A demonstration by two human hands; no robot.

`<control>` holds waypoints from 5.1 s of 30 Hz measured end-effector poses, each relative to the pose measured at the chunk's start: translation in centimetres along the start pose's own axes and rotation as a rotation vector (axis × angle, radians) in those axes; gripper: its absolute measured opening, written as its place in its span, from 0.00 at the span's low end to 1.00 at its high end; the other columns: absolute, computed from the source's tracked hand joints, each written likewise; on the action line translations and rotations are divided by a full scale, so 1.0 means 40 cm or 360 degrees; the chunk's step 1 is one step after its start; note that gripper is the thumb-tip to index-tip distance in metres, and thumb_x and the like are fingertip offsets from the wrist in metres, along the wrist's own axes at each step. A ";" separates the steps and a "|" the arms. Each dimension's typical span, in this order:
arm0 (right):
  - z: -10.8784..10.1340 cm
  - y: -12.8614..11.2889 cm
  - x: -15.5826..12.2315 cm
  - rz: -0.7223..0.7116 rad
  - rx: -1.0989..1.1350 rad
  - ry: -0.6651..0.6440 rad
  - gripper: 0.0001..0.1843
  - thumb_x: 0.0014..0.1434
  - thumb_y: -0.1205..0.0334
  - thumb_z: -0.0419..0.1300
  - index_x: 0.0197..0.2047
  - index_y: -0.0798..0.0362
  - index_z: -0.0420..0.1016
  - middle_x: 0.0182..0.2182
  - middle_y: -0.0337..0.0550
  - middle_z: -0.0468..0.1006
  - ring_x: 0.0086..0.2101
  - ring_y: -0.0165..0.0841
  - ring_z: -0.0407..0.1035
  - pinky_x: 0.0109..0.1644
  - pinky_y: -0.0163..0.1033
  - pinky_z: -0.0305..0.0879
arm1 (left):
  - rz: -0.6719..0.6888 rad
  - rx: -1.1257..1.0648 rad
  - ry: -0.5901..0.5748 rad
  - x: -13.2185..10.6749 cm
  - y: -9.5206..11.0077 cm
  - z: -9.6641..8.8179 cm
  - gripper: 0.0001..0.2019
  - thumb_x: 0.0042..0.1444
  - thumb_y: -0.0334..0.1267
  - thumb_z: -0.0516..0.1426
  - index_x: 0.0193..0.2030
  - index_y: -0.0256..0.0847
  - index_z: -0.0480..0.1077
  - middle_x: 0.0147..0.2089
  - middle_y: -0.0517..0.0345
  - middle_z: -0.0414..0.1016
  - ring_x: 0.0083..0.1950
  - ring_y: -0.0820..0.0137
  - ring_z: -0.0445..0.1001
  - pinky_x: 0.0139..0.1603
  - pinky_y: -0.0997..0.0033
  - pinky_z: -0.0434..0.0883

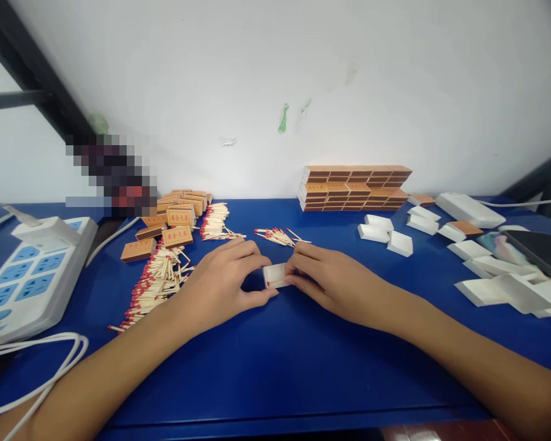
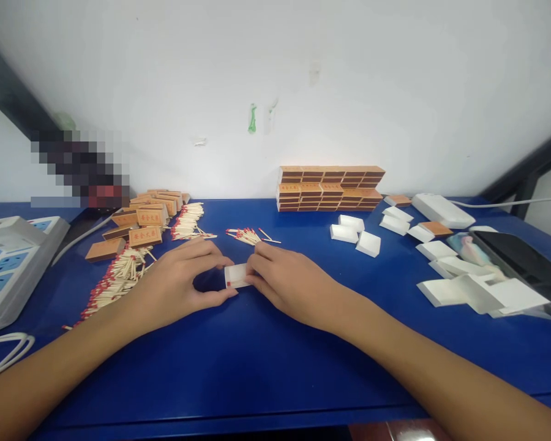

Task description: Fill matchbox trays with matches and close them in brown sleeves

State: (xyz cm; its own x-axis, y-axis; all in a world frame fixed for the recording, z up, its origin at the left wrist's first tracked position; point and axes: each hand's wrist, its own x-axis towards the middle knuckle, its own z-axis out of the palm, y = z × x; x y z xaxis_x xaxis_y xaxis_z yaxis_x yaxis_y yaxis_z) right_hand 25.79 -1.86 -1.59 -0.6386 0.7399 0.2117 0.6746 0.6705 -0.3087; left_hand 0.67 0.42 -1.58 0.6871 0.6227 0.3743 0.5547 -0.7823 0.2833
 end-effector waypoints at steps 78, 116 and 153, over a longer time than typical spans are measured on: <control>0.028 0.122 0.086 0.0691 0.0035 0.0407 0.12 0.65 0.51 0.64 0.37 0.51 0.78 0.33 0.41 0.75 0.32 0.34 0.66 0.35 0.41 0.60 | -0.0053 0.0013 0.0027 -0.008 0.006 0.013 0.15 0.62 0.47 0.67 0.50 0.39 0.80 0.44 0.55 0.78 0.47 0.62 0.77 0.46 0.61 0.73; -0.013 0.138 0.031 0.0557 0.0079 0.0184 0.09 0.68 0.54 0.61 0.40 0.50 0.76 0.32 0.39 0.71 0.30 0.33 0.63 0.35 0.40 0.57 | -0.0063 0.0049 0.0041 -0.004 0.006 0.009 0.15 0.63 0.47 0.65 0.50 0.40 0.80 0.43 0.55 0.78 0.46 0.62 0.78 0.45 0.62 0.74; -0.017 0.053 0.025 0.0221 0.0222 0.0304 0.08 0.71 0.57 0.60 0.41 0.49 0.78 0.33 0.40 0.72 0.31 0.32 0.65 0.36 0.39 0.61 | 0.0006 -0.0017 0.0052 -0.004 0.004 0.011 0.15 0.63 0.46 0.67 0.50 0.39 0.79 0.43 0.54 0.78 0.46 0.62 0.76 0.46 0.62 0.74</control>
State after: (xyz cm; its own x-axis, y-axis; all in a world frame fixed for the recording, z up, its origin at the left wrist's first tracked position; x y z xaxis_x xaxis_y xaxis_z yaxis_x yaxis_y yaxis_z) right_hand 26.83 0.32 -1.41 -0.4530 0.8300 0.3254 0.6848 0.5577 -0.4690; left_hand 0.85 0.20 -1.98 0.6734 0.6191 0.4040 0.5469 -0.7849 0.2912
